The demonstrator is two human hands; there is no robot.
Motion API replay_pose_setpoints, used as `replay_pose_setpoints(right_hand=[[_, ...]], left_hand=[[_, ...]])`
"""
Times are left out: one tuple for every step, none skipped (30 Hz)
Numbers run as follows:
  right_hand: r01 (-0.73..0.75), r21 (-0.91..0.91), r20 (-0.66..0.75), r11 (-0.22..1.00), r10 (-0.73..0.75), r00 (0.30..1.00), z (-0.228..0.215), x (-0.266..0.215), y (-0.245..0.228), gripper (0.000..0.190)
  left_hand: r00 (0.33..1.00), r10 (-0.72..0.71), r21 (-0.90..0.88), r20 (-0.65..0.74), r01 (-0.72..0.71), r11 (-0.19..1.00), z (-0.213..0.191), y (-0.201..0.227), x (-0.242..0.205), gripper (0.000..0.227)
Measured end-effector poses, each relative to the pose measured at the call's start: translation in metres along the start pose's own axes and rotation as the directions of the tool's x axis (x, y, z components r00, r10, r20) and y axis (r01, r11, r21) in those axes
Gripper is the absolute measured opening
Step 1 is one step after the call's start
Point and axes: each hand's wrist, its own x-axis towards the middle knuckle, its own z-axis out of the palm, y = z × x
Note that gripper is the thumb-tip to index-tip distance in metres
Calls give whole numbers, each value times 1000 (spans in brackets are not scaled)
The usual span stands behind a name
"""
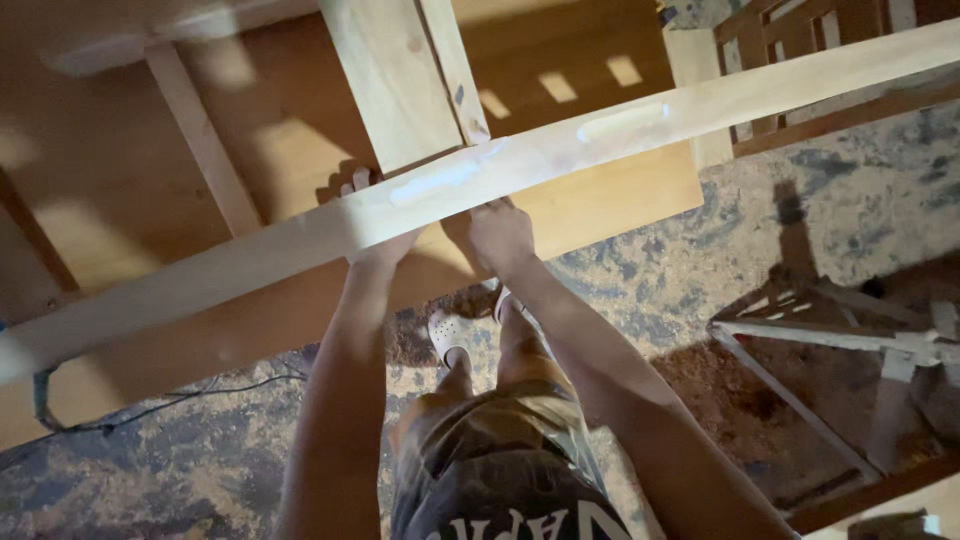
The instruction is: The person sands the surfaces and joints of a wooden chair frame using an electric orbital sander and by hand, moving the chair to reach different sides.
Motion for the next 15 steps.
replay_pose_setpoints(right_hand=[[26, 10, -72, 1000, -25, 997, 0, 0, 0, 48], [52, 19, -143, 998, -49, 988, -3, 0, -2, 51], [66, 79, -164, 995, -52, 985, -5, -8, -3, 55], [80, 138, -184, 987, -54, 981, -6, -24, -5, 60], [95, 197, -203, 976, -54, 978, -6, -33, -5, 64], [51, 160, -103, 986, -34, 994, -5, -23, -5, 65], [1, 121, 3, 993, -2, 1000, -1, -8, -5, 66], [-44, 78, 107, 996, 35, 994, 4, 4, -2, 68], [-19, 18, 64, 1000, 18, 998, 10, 9, 2, 60], [3, -43, 22, 999, -2, 1000, 15, 12, 5, 52], [26, -105, -31, 994, -29, 999, 16, 18, 4, 45], [16, -22, -53, 1000, -17, 998, 17, 8, 0, 54], [3, 55, -77, 998, 1, 997, 18, -16, -2, 63], [-7, 133, -100, 991, 21, 995, 17, -29, -4, 72], [2, 97, -83, 995, 6, 997, 12, -24, -2, 72]], left_hand=[[998, -32, -27, 61, 34, 999, -2, -3, 5, 54], [999, -21, 11, 34, 20, 1000, -4, -4, 6, 57], [1000, -7, 48, 5, 7, 999, -6, -2, 6, 61], [1000, 7, 85, -24, -4, 996, -8, -1, 8, 64], [1000, 0, 92, -14, 1, 996, -9, -1, 10, 69], [1000, -7, 98, -4, 7, 995, -10, -1, 11, 74], [1000, -8, 104, 14, 6, 995, -11, 1, 11, 79], [1000, -16, 43, 23, 15, 999, -11, 1, 12, 69], [999, -32, -15, 42, 33, 999, -12, 1, 7, 59], [997, -47, -73, 62, 52, 996, -12, 0, 2, 50], [997, -36, -51, 62, 39, 998, -11, -1, 3, 50], [998, -25, -29, 61, 26, 999, -9, -2, 4, 50], [998, -10, -13, 58, 11, 1000, -5, -2, 7, 51], [997, 73, 14, -19, -73, 997, -2, -5, 6, 49], [983, 152, 49, -99, -148, 988, -1, -7, 3, 46]])
